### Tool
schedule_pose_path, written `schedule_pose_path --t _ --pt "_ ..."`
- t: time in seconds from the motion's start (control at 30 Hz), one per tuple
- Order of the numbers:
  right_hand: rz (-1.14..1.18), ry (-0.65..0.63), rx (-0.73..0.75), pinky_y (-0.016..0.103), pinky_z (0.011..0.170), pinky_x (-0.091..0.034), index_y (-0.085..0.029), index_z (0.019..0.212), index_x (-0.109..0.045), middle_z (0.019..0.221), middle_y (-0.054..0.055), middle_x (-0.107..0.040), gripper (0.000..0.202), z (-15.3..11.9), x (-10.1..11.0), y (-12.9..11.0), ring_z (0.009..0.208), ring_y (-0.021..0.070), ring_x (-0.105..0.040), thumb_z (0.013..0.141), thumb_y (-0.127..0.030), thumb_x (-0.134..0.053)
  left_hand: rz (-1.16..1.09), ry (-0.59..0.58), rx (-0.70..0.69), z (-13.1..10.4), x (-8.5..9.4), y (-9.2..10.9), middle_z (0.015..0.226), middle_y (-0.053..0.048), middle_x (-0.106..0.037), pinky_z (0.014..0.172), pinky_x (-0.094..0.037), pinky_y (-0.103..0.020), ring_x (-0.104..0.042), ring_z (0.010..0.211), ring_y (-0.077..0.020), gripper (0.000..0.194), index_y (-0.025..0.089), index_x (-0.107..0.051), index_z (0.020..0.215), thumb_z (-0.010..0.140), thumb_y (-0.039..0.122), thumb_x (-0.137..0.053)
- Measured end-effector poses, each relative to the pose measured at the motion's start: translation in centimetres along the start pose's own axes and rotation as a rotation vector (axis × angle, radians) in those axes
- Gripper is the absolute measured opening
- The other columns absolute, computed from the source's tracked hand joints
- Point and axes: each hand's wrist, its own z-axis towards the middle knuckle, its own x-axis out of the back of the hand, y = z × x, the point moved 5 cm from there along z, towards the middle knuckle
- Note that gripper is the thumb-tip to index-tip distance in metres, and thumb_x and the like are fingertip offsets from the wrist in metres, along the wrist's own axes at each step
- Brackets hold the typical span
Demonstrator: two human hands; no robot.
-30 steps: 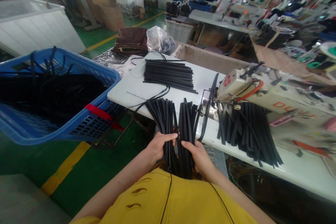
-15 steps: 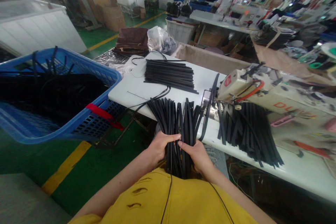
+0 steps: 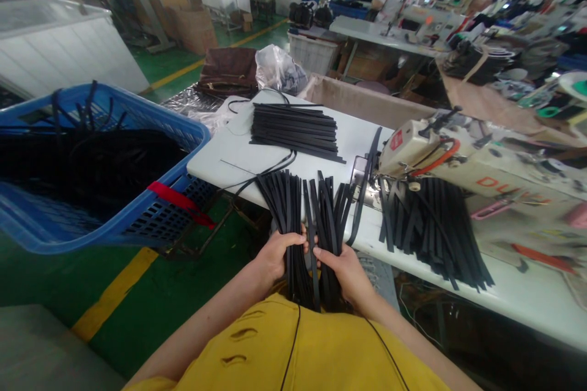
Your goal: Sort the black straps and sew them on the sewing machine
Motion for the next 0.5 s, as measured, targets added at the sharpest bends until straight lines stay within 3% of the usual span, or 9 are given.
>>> schedule_pose_path --t 0.1,0.23,0.37,0.5 --pt "0.004 -0.014 0.03 0.026 0.065 -0.047 -0.019 0.086 -0.077 0.074 -0.002 -0.075 0.039 0.21 -0.04 0.12 0.065 0.0134 -0.06 0.057 -0.037 -0.096 -0.012 0.015 0.012 -0.14 -0.16 -0.01 0.063 -0.001 -0.063 0.062 -0.061 -0.037 -0.063 0.055 -0.0168 0.03 0.01 -0.069 0.085 0.065 0.025 -0.086" --pt "0.01 -0.016 0.031 0.025 0.064 -0.047 -0.019 0.085 -0.077 0.073 -0.003 -0.074 0.039 0.22 -0.21 0.11 0.064 0.0125 -0.059 0.057 -0.038 -0.096 0.037 0.032 0.009 -0.27 -0.47 0.27 0.077 -0.007 -0.071 0.061 -0.062 -0.038 -0.067 0.06 -0.0199 0.036 0.009 -0.07 0.09 0.062 0.023 -0.089" --pt "0.015 -0.015 -0.01 0.027 0.062 -0.049 -0.018 0.084 -0.077 0.071 -0.001 -0.074 0.036 -0.04 -0.5 0.06 0.06 0.0136 -0.06 0.064 -0.044 -0.092 0.048 0.044 0.018 -0.25 -0.38 0.32 0.065 -0.003 -0.066 0.058 -0.062 -0.041 -0.065 0.054 -0.0203 0.035 0.012 -0.067 0.085 0.06 0.023 -0.088" --pt "0.048 -0.017 -0.053 0.029 0.06 -0.052 -0.018 0.084 -0.077 0.069 0.002 -0.076 0.036 -0.23 -0.55 0.19 0.059 0.0164 -0.064 0.067 -0.048 -0.088 0.049 0.052 -0.002 -0.15 -0.26 0.3 0.065 -0.005 -0.067 0.057 -0.061 -0.037 -0.064 0.054 -0.0189 0.036 0.01 -0.067 0.084 0.058 0.023 -0.088"
